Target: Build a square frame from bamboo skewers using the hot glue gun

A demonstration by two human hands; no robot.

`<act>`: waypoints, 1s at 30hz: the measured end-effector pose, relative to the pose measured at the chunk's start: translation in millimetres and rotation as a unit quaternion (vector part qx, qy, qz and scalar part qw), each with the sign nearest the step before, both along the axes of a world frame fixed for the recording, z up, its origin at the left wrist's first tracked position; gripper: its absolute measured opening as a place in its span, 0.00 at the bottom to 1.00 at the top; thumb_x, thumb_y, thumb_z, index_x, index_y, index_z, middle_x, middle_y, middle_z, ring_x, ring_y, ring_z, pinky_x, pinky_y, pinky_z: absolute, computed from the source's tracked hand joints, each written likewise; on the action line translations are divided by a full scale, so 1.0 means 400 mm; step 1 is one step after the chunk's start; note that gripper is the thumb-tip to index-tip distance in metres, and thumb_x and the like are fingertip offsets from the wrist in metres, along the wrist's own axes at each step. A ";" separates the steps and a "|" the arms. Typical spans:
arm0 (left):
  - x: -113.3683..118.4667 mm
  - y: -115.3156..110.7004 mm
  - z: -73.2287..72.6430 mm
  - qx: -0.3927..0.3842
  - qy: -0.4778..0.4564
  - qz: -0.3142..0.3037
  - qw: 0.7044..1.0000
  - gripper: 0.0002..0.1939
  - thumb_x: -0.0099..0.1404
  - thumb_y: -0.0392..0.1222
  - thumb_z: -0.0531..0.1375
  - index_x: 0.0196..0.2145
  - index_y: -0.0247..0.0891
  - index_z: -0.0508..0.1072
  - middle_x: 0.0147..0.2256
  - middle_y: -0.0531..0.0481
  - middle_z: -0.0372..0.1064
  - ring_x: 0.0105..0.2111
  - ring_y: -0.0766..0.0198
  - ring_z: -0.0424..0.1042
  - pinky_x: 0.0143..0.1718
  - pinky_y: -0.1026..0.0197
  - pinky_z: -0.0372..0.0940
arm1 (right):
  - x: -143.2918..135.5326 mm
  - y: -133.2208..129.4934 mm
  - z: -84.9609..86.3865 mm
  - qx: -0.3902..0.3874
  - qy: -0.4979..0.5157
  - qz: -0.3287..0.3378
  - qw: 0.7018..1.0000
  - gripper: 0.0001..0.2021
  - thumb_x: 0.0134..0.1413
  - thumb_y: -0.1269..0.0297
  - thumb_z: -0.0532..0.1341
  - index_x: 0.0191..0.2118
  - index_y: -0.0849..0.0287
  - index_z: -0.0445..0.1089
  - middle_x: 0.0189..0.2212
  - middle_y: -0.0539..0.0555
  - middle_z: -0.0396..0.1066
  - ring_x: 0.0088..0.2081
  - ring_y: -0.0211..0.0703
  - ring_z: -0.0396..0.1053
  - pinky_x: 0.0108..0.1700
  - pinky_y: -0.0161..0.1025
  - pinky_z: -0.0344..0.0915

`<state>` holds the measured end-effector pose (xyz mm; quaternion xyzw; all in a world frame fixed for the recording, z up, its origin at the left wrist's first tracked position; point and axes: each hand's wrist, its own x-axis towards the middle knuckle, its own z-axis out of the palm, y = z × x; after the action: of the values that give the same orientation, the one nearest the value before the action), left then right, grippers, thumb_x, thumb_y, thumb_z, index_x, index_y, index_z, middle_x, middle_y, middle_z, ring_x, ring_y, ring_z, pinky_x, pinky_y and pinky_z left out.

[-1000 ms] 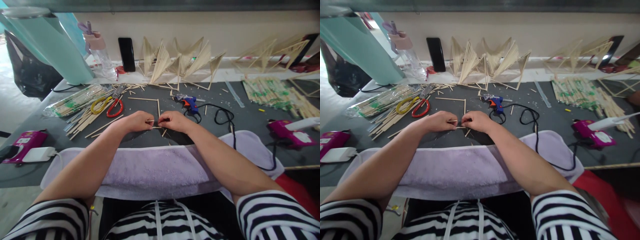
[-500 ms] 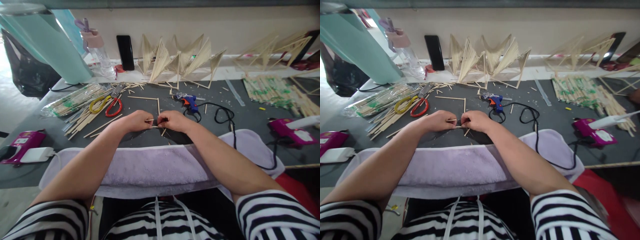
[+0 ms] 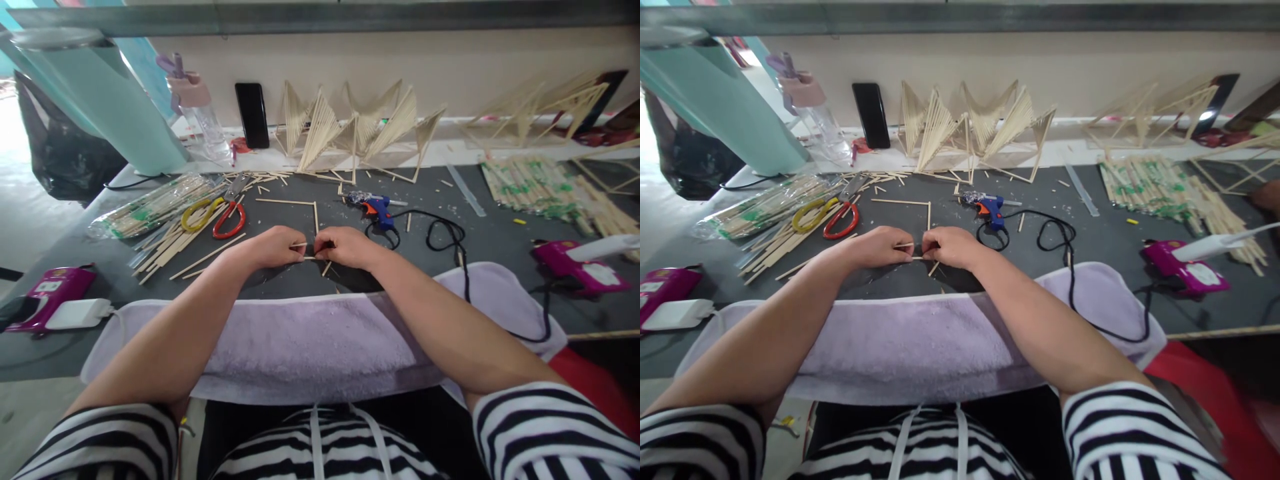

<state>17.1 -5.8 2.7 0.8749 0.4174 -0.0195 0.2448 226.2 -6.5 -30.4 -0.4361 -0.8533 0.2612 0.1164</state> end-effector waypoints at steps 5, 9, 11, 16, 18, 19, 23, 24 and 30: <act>-0.009 -0.001 0.011 -0.016 -0.010 -0.013 1.000 0.07 0.59 0.42 0.58 0.30 0.37 0.73 0.28 0.55 0.67 0.30 0.68 0.64 0.33 0.65 0.55 | 0.007 0.002 0.000 -0.035 0.061 0.011 0.997 0.07 0.55 0.66 0.64 0.41 0.56 0.77 0.34 0.49 0.77 0.36 0.38 0.71 0.38 0.33 0.60; -0.040 0.011 0.019 -0.001 -0.005 0.024 1.000 0.08 0.59 0.43 0.57 0.31 0.38 0.74 0.30 0.54 0.70 0.31 0.66 0.66 0.34 0.64 0.57 | 0.007 0.009 -0.008 -0.014 0.115 -0.083 0.990 0.09 0.58 0.68 0.61 0.41 0.60 0.78 0.35 0.52 0.77 0.37 0.40 0.71 0.41 0.35 0.62; -0.062 0.021 0.021 0.030 0.019 0.058 0.998 0.08 0.59 0.42 0.56 0.31 0.38 0.74 0.30 0.53 0.72 0.32 0.65 0.67 0.34 0.64 0.57 | 0.008 0.016 -0.015 -0.003 0.118 -0.124 0.985 0.08 0.57 0.69 0.61 0.39 0.60 0.78 0.33 0.52 0.77 0.35 0.40 0.71 0.40 0.35 0.63; -0.099 0.036 0.036 0.080 0.112 0.120 0.983 0.07 0.60 0.42 0.56 0.32 0.39 0.74 0.33 0.49 0.75 0.36 0.61 0.72 0.36 0.62 0.59 | 0.012 0.027 -0.024 0.012 0.103 -0.148 0.984 0.09 0.55 0.72 0.61 0.38 0.59 0.78 0.31 0.51 0.77 0.34 0.40 0.71 0.40 0.36 0.63; -0.103 0.037 0.042 0.093 0.136 0.132 0.977 0.08 0.61 0.41 0.56 0.33 0.39 0.74 0.35 0.48 0.76 0.37 0.59 0.72 0.37 0.61 0.60 | 0.011 0.025 -0.022 0.017 0.092 -0.149 0.984 0.09 0.54 0.72 0.62 0.38 0.59 0.79 0.32 0.51 0.77 0.35 0.40 0.71 0.41 0.36 0.63; -0.104 0.037 0.043 0.100 0.146 0.138 0.975 0.09 0.61 0.42 0.55 0.33 0.40 0.75 0.35 0.47 0.76 0.38 0.58 0.73 0.38 0.61 0.61 | 0.011 0.023 -0.020 0.019 0.088 -0.149 0.985 0.09 0.54 0.72 0.62 0.38 0.58 0.79 0.32 0.51 0.77 0.35 0.40 0.70 0.41 0.36 0.63; -0.113 0.044 0.037 0.126 0.183 0.176 0.959 0.11 0.61 0.42 0.54 0.36 0.41 0.76 0.39 0.44 0.77 0.42 0.53 0.74 0.38 0.59 0.63 | 0.007 0.010 -0.010 0.013 0.089 -0.142 0.986 0.07 0.55 0.70 0.62 0.37 0.59 0.78 0.31 0.51 0.76 0.34 0.39 0.70 0.40 0.36 0.62; -0.117 0.048 0.034 0.133 0.191 0.189 0.954 0.12 0.60 0.42 0.54 0.36 0.41 0.76 0.40 0.43 0.77 0.43 0.52 0.74 0.38 0.58 0.63 | 0.007 0.007 -0.007 0.008 0.093 -0.132 0.987 0.06 0.55 0.69 0.63 0.37 0.59 0.78 0.31 0.51 0.76 0.34 0.39 0.69 0.39 0.36 0.62; -0.149 0.063 0.029 0.147 0.216 0.230 0.938 0.13 0.60 0.42 0.54 0.39 0.42 0.77 0.44 0.44 0.77 0.45 0.53 0.74 0.38 0.59 0.64 | 0.006 -0.004 -0.002 0.006 0.089 -0.072 0.993 0.06 0.54 0.65 0.64 0.38 0.59 0.75 0.30 0.51 0.73 0.32 0.38 0.67 0.37 0.36 0.60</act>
<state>-42.7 19.6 14.5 0.7557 0.6486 -0.0893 0.0158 228.5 -8.2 -31.4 -0.4705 -0.8077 0.2846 0.2127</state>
